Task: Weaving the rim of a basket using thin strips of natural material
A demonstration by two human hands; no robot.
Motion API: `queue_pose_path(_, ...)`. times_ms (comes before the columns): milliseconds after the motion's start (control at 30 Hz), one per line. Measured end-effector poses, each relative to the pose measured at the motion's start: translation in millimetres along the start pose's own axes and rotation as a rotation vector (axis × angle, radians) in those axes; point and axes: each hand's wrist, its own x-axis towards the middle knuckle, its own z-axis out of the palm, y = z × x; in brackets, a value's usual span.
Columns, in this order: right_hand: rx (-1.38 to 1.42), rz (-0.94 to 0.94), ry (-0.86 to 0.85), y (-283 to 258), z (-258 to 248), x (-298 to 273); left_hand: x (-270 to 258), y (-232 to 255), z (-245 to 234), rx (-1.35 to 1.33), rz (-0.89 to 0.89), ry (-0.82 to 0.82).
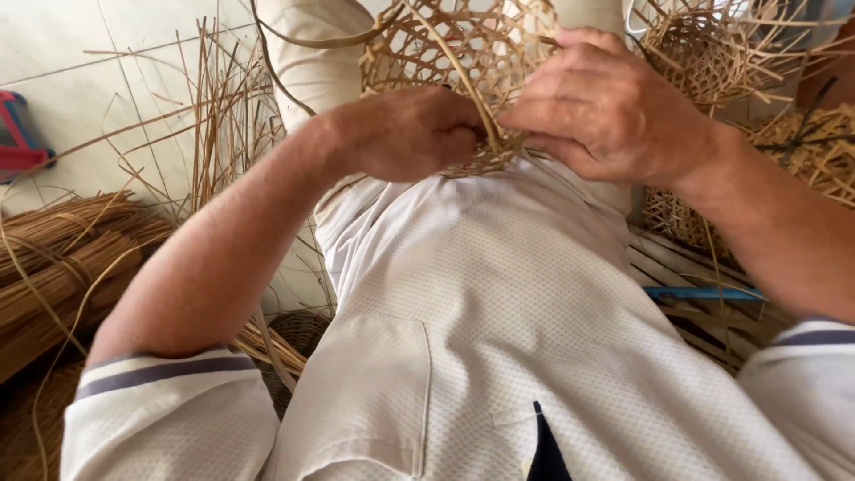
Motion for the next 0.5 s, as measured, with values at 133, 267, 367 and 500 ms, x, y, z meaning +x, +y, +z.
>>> queue_pose_path(133,0.115,0.033,0.079,9,-1,1,10,-10,-13,-0.108,-0.108,-0.034)
queue_pose_path(267,0.236,-0.024,0.046,17,-6,7,12,-31,6,-0.200,0.004,0.019)
queue_pose_path(367,0.065,0.018,0.020,19,-5,5,11,-35,11,-0.130,0.008,0.165)
queue_pose_path(500,0.049,0.027,0.069,15,1,6,8,-37,20,-0.134,0.077,0.217)
